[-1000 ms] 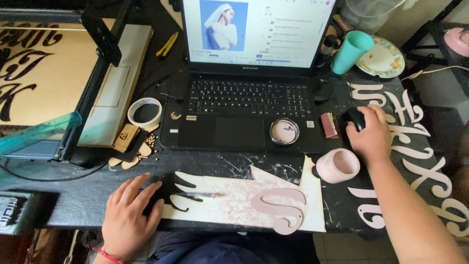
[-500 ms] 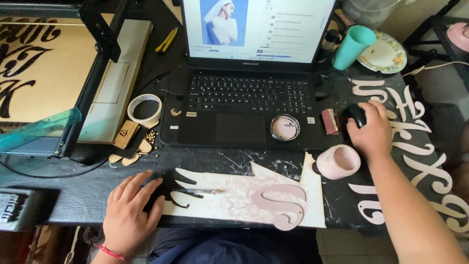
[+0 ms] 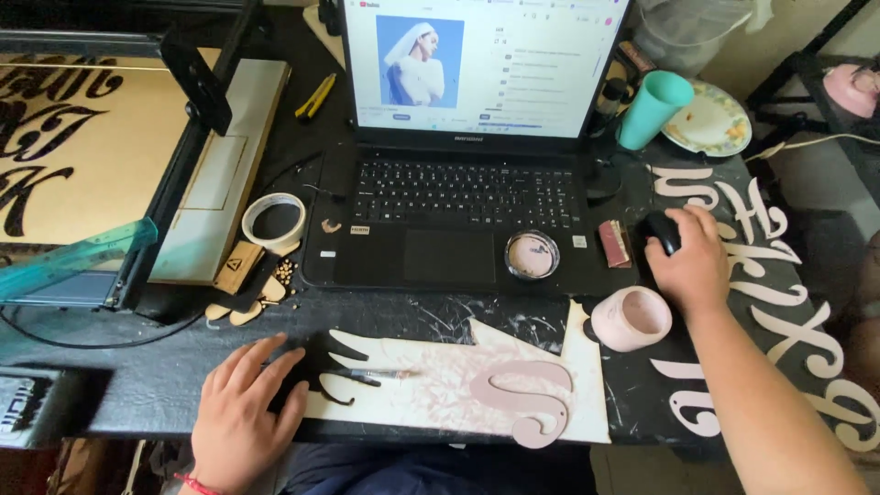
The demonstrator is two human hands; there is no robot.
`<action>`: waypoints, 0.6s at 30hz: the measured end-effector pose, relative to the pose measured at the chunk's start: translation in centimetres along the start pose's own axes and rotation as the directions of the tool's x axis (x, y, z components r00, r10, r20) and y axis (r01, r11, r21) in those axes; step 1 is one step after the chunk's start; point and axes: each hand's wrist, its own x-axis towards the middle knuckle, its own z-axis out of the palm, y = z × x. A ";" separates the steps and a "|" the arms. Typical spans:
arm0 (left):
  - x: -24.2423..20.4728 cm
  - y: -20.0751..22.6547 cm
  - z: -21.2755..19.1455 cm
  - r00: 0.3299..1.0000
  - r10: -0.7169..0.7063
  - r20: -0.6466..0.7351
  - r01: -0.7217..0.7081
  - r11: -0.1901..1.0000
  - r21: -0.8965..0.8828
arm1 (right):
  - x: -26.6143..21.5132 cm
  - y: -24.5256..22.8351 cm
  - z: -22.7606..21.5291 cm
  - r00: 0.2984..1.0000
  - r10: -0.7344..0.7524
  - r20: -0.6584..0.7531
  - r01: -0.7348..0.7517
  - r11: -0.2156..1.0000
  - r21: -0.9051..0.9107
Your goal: The person paints a white wooden letter 'S' with a light pink substance using a brush. They dip the brush into a container to reload the paint. After painting, they place the brush down and use a laptop and mouse.
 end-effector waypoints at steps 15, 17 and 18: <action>0.2 0.2 -0.3 1.000 -0.019 0.018 0.020 0.999 -0.031 | 0.4 1.5 1.0 0.998 -0.064 0.002 0.064 0.998 0.023; 0.0 0.4 -0.5 0.999 -0.025 0.037 0.027 0.999 -0.039 | 0.1 1.7 1.2 0.994 -0.108 -0.020 0.108 0.994 0.017; 0.1 0.4 -0.5 1.000 -0.017 0.017 0.018 0.999 -0.045 | 0.0 1.3 0.9 0.996 -0.089 -0.010 0.089 0.996 0.021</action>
